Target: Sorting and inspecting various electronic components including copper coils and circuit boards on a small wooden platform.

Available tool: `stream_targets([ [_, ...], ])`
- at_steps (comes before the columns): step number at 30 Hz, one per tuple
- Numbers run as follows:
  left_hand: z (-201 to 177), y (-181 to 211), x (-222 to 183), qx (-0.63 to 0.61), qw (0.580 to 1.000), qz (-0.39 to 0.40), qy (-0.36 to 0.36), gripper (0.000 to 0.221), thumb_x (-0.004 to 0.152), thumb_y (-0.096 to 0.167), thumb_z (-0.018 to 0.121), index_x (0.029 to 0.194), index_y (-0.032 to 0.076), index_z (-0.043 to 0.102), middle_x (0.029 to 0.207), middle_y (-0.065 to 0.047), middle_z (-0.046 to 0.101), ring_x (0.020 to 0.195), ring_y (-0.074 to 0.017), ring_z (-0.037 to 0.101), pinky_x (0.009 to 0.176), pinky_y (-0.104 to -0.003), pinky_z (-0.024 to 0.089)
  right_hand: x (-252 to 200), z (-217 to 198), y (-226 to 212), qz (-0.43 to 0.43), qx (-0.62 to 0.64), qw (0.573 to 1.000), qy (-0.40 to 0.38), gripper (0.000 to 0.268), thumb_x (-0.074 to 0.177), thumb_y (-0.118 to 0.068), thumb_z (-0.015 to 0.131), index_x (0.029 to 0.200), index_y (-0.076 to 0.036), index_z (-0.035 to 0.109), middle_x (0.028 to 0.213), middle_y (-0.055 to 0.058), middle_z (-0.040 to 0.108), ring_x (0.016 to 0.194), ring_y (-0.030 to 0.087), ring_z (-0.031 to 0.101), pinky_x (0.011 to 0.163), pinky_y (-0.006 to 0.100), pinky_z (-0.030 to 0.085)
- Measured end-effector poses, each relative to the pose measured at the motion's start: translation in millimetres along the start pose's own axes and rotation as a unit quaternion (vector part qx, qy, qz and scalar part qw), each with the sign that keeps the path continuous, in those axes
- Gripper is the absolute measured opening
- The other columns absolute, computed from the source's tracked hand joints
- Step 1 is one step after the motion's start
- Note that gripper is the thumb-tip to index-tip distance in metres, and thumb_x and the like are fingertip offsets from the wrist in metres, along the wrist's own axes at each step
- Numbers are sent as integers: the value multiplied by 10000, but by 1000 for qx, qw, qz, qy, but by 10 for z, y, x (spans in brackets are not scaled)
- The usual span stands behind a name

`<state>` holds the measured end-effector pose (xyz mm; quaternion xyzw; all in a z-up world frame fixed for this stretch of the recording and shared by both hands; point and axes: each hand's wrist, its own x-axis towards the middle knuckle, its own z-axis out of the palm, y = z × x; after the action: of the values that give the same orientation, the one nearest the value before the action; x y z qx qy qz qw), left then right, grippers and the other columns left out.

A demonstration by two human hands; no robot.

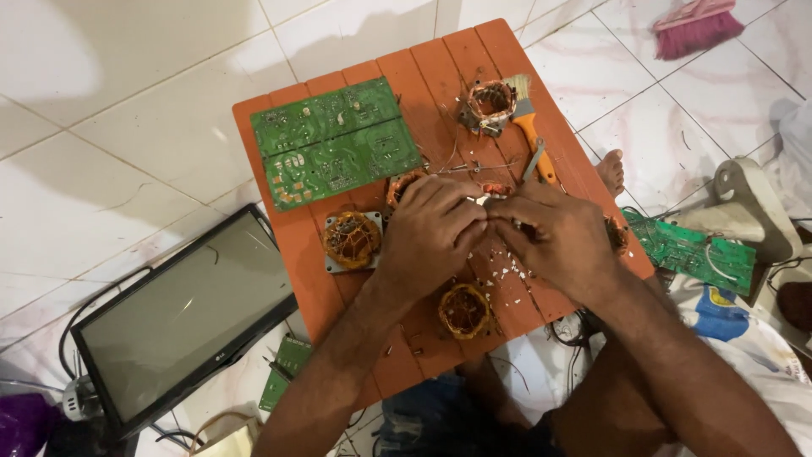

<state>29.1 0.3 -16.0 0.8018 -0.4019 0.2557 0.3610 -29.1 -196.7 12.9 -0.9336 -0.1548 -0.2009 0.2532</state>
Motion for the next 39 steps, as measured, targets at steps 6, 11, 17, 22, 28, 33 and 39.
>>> stream_targets([
  [6, 34, -66, -21, 5, 1000, 23, 5, 38, 960, 247, 687, 962, 209, 691, 1106, 26, 666, 1075, -233, 667, 990, -465, 517, 54, -182, -166, -39, -23, 999, -22, 173, 824, -160, 779, 995, -134, 786, 870, 52, 697, 696, 323, 695, 555, 437, 544],
  [11, -65, 15, 44, 1, 1000, 23, 14, 62, 979, 227, 665, 957, 178, 697, 1060, 7, 670, 1056, -238, 675, 965, -452, 526, -29, -32, -71, -52, -41, 998, -4, 129, 844, -169, 771, 971, -149, 778, 836, 28, 664, 667, 315, 676, 548, 419, 531],
  [17, -67, 24, 40, -10, 1000, 15, 19, 136, 1022, 249, 593, 1003, 170, 702, 1042, -3, 677, 1056, -248, 680, 943, -432, 529, -23, 33, -48, 31, 27, 999, 19, 93, 877, -183, 758, 963, -149, 761, 803, 31, 653, 738, 324, 692, 607, 417, 530],
  [22, -17, -16, 12, -10, 1000, 10, 9, 129, 980, 217, 651, 1079, 161, 711, 1067, -23, 681, 1077, -270, 677, 946, -450, 532, -21, 112, 85, 90, 9, 995, 43, 93, 874, -223, 778, 946, -177, 742, 793, 8, 642, 764, 285, 690, 632, 403, 527],
  [28, -82, 40, 46, -17, 1000, -8, -9, 196, 968, 219, 660, 1136, 135, 718, 1067, -52, 693, 1065, -290, 691, 933, -472, 544, 31, 91, -73, 92, -83, 991, 55, 88, 880, -242, 766, 965, -230, 748, 838, -2, 651, 816, 274, 712, 646, 410, 552],
  [33, -42, 26, 36, 13, 1000, -7, -2, 243, 974, 246, 656, 1190, 143, 696, 1087, -50, 682, 1083, -279, 682, 975, -481, 525, 40, 76, -172, 94, -191, 975, 57, 94, 897, -271, 744, 991, -274, 747, 860, -46, 646, 798, 227, 718, 616, 363, 556],
  [39, -52, 59, 62, 34, 999, 0, 11, 216, 985, 284, 615, 1116, 132, 694, 1055, -40, 669, 1076, -252, 671, 993, -443, 497, 75, 30, -276, 113, -213, 971, 13, 125, 897, -247, 716, 1016, -230, 750, 863, 13, 650, 819, 315, 721, 625, 433, 577],
])
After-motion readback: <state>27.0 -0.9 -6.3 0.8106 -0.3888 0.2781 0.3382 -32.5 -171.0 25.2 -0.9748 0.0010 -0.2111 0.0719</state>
